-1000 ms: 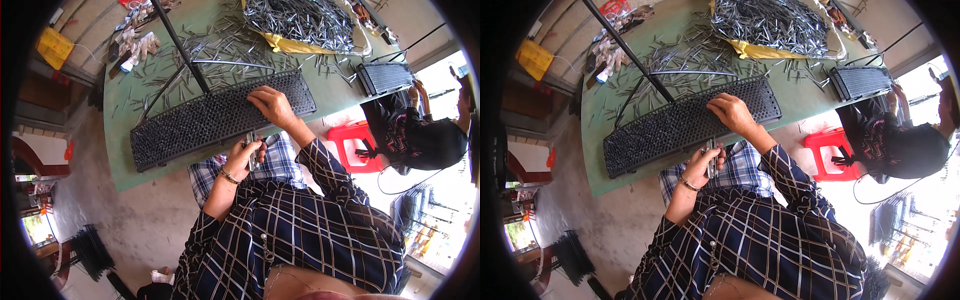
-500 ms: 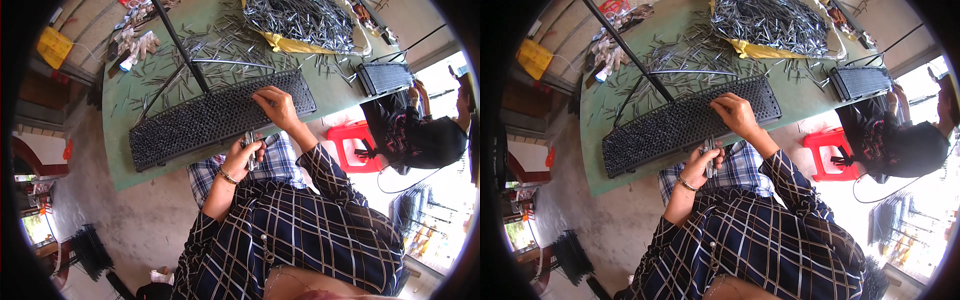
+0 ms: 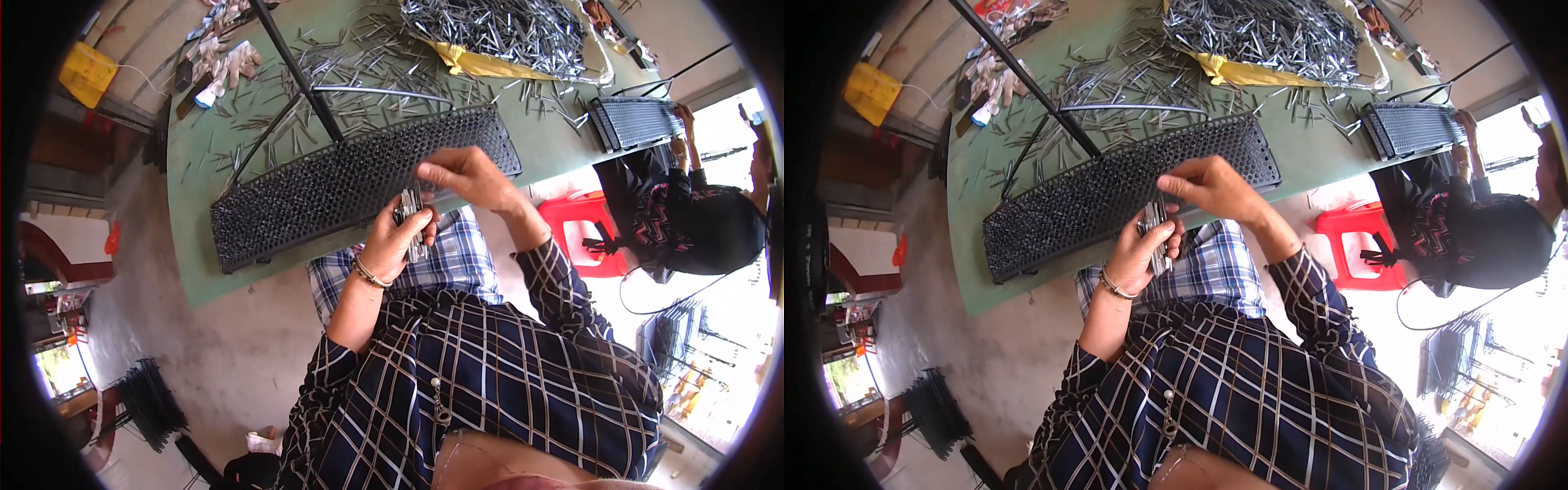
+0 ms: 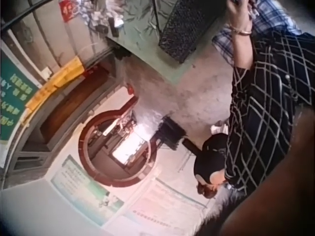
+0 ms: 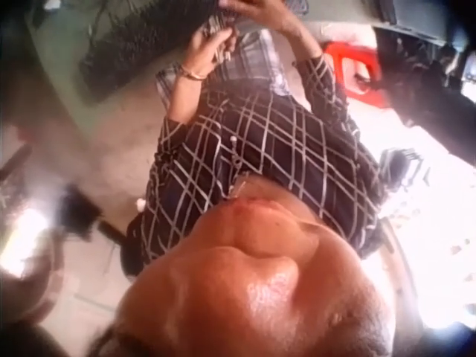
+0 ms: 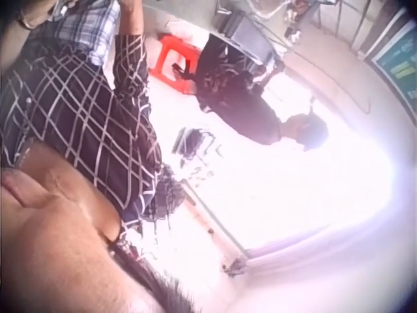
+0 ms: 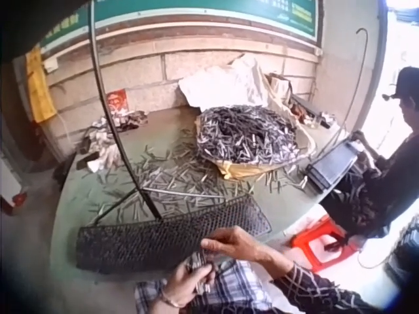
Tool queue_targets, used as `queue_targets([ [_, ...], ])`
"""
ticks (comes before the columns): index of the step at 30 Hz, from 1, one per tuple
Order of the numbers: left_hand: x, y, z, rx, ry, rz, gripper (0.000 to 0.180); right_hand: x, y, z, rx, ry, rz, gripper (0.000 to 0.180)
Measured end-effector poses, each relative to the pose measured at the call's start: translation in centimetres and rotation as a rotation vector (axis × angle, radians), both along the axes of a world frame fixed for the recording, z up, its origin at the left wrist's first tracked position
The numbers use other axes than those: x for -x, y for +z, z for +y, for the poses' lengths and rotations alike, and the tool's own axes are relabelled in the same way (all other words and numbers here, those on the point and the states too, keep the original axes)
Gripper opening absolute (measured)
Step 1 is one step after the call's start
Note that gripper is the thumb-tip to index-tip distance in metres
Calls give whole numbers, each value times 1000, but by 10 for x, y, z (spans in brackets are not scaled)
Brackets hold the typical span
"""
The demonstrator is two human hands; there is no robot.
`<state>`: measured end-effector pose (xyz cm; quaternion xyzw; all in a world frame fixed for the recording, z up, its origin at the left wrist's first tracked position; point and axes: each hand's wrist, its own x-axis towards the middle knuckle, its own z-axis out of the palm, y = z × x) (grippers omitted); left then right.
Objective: The person is manually sorting and inserting small metal pins into a perforated metal component.
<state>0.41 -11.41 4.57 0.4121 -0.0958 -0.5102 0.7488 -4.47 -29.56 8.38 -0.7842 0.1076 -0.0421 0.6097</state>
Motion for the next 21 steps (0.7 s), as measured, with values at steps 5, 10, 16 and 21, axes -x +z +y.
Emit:
queue_targets([
  [5,3,-6,9,-46,17,-25,27,-1,-24,14,-79,42,69,28],
  [10,6,-22,13,-101,40,76,25,-10,-14,12,-104,-73,55,23],
  [16,6,-34,14,-75,34,84,22,-42,-19,17,51,-303,-235,19],
  [21,7,-35,18,-121,27,150,23,-55,-35,19,327,-302,-368,19],
])
